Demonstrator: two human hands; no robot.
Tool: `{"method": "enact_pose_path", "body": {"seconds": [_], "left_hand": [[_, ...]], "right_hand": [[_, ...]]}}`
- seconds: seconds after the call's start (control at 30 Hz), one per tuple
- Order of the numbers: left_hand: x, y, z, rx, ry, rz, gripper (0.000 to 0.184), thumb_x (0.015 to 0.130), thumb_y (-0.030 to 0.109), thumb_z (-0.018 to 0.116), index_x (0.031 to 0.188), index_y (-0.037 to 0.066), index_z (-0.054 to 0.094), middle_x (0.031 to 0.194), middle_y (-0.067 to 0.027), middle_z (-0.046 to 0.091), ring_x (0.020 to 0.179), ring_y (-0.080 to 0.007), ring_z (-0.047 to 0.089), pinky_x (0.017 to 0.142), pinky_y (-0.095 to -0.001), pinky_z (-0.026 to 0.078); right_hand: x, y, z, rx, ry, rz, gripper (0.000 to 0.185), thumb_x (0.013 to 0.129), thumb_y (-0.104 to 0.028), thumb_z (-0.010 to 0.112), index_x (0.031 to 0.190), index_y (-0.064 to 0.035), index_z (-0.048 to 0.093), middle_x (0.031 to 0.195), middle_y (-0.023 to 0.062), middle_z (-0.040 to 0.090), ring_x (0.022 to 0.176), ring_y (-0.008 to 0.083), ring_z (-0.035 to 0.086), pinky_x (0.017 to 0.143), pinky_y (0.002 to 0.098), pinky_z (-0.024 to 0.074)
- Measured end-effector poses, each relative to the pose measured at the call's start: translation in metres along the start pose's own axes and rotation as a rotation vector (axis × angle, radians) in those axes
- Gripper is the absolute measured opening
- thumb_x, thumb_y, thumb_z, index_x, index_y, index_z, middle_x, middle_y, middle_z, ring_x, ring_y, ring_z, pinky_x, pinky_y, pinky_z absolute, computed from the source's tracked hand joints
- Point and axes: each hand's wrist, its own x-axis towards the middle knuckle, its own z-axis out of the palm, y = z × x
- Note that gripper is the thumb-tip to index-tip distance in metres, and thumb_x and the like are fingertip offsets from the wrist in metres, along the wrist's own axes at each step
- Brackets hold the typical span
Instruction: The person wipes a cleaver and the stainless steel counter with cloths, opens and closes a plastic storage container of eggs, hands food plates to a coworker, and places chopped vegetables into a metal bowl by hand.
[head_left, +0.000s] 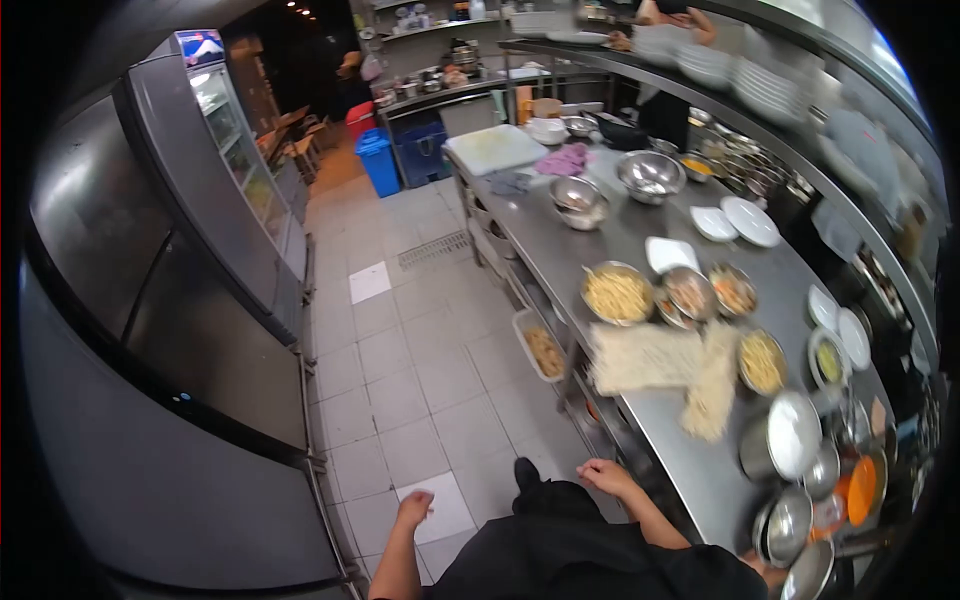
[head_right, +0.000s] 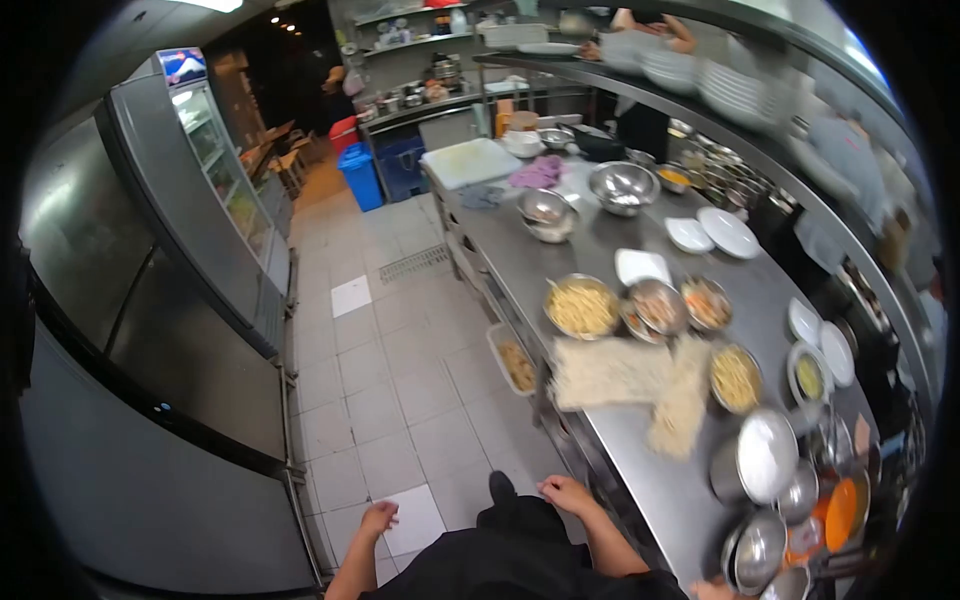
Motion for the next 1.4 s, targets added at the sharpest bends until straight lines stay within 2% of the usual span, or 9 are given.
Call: {"method": "enact_pose_path", "body": {"seconds": [0.07, 0.1, 0.13, 0.23, 0.43, 0.83, 1.1, 1.3, 1.4], "left_hand": [[0.023, -0.044, -0.024, 0.207, -0.043, -0.182, 0.035, 0.092, 0.037, 0.054, 0.097, 0.003, 0.063, 0.088, -0.0111, 0.067, 0.069, -0.0214, 0.067, 0.054, -0.034, 0.052], [0.033, -0.084, -0.038, 0.687, -0.171, 0.122, 0.047, 0.091, 0.046, 0.05, 0.095, 0.002, 0.065, 0.092, -0.016, 0.068, 0.075, -0.0261, 0.068, 0.063, -0.0411, 0.054], [0.016, -0.063, -0.046, 0.72, -0.203, -0.208, 0.047, 0.094, 0.046, 0.046, 0.095, 0.002, 0.064, 0.075, -0.015, 0.068, 0.059, -0.0268, 0.065, 0.063, -0.0447, 0.053], [-0.03, -0.032, -0.065, 0.305, -0.112, -0.615, 0.05, 0.094, 0.046, 0.047, 0.094, 0.0, 0.065, 0.074, -0.0139, 0.067, 0.056, -0.0275, 0.064, 0.06, -0.0445, 0.054], [0.043, -0.009, -0.094, -0.089, -0.009, -0.672, 0.05, 0.093, 0.046, 0.047, 0.093, 0.0, 0.066, 0.073, -0.0135, 0.068, 0.056, -0.0271, 0.064, 0.06, -0.0434, 0.054], [0.521, 0.086, -0.397, 0.246, -0.066, -0.376, 0.048, 0.089, 0.048, 0.053, 0.086, 0.003, 0.068, 0.071, -0.0116, 0.068, 0.056, -0.0263, 0.064, 0.057, -0.0414, 0.053], [0.765, 0.307, -0.612, 0.008, 0.306, 0.008, 0.023, 0.086, 0.023, 0.058, 0.09, 0.001, 0.062, 0.074, -0.0094, 0.067, 0.06, -0.0191, 0.066, 0.049, -0.0334, 0.05], [0.838, 0.289, -0.591, 0.065, 0.054, -0.348, 0.021, 0.08, 0.017, 0.059, 0.092, 0.003, 0.069, 0.075, -0.0098, 0.067, 0.067, -0.0208, 0.066, 0.054, -0.0348, 0.051], [0.838, 0.285, -0.587, 0.289, -0.345, -0.43, 0.036, 0.079, 0.02, 0.064, 0.113, 0.009, 0.064, 0.085, -0.0141, 0.067, 0.072, -0.0252, 0.067, 0.062, -0.0398, 0.053]], "right_hand": [[0.059, -0.064, -0.004, -0.237, -0.032, 0.066, 0.016, 0.09, -0.012, 0.051, 0.097, -0.0079, 0.064, 0.089, 0.0018, 0.067, 0.075, 0.0106, 0.061, 0.062, 0.0253, 0.0473], [0.087, -0.09, -0.003, -0.251, -0.052, 0.059, 0.016, 0.09, -0.012, 0.051, 0.097, -0.0079, 0.064, 0.089, 0.0018, 0.067, 0.075, 0.0106, 0.061, 0.062, 0.0253, 0.0473], [0.118, -0.116, -0.002, -0.039, -0.056, -0.036, 0.017, 0.091, -0.01, 0.049, 0.101, -0.0075, 0.062, 0.09, 0.0025, 0.066, 0.076, 0.0113, 0.061, 0.063, 0.0258, 0.048], [0.201, -0.184, 0.005, 0.21, -0.121, -0.136, 0.019, 0.092, -0.006, 0.047, 0.106, -0.0062, 0.059, 0.091, 0.0043, 0.065, 0.077, 0.0126, 0.061, 0.066, 0.0267, 0.0492], [0.366, -0.271, 0.03, 0.32, -0.233, -0.182, 0.015, 0.094, -0.014, 0.051, 0.106, -0.0048, 0.057, 0.084, 0.0053, 0.063, 0.07, 0.0135, 0.06, 0.061, 0.0278, 0.0496], [0.625, -0.228, 0.038, -0.078, -0.099, 0.614, 0.023, 0.086, -0.022, 0.059, 0.092, -0.0016, 0.066, 0.084, 0.0083, 0.064, 0.076, 0.0208, 0.064, 0.066, 0.0361, 0.0499], [0.752, -0.234, 0.076, -0.159, -0.193, 0.422, 0.016, 0.086, -0.018, 0.055, 0.088, -0.0032, 0.061, 0.075, 0.0141, 0.064, 0.057, 0.027, 0.063, 0.048, 0.039, 0.0518], [0.975, -0.346, 0.063, -0.209, -0.268, 0.325, 0.019, 0.087, -0.018, 0.052, 0.086, -0.0017, 0.061, 0.074, 0.0149, 0.064, 0.055, 0.0274, 0.062, 0.047, 0.0387, 0.0515], [1.137, -0.426, 0.033, 0.362, -0.224, 0.17, 0.02, 0.087, -0.018, 0.051, 0.085, -0.0009, 0.061, 0.073, 0.0153, 0.063, 0.054, 0.0276, 0.062, 0.046, 0.0385, 0.0513]]}}
